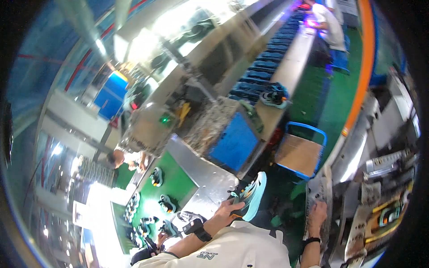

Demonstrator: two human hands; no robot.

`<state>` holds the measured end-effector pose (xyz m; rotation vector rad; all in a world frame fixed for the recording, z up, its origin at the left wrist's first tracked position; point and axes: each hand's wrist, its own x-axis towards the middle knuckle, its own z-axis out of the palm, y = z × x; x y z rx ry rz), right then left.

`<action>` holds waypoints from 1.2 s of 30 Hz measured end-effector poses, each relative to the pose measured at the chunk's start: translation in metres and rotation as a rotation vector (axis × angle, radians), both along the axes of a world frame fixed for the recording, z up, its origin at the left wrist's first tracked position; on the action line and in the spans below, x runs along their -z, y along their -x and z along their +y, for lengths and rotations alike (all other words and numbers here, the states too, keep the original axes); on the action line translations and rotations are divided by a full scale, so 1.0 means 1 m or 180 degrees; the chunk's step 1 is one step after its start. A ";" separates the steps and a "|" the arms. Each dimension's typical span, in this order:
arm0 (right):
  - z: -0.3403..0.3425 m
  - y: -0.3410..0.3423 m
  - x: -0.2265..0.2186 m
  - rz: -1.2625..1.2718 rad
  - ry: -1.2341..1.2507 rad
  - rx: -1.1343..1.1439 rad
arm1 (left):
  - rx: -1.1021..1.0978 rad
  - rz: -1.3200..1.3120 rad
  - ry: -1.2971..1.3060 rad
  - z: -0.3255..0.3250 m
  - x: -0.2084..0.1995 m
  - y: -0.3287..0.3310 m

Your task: Operating industrial shoe-making machinery to assemble or process footwear components.

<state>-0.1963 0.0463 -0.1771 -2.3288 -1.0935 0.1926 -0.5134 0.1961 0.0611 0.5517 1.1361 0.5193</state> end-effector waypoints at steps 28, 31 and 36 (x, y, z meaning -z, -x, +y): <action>0.500 0.236 -0.355 -0.1186 -0.1859 -0.2031 | -0.3343 0.2111 -0.1532 0.326 0.253 0.676; 0.509 0.180 -0.287 -0.0446 -0.1679 -0.1368 | -0.2512 0.2495 -0.1947 0.373 0.257 0.682; 0.467 0.197 -0.276 -0.0906 -0.0794 -0.0781 | -0.1564 0.2036 -0.3289 0.341 0.147 0.688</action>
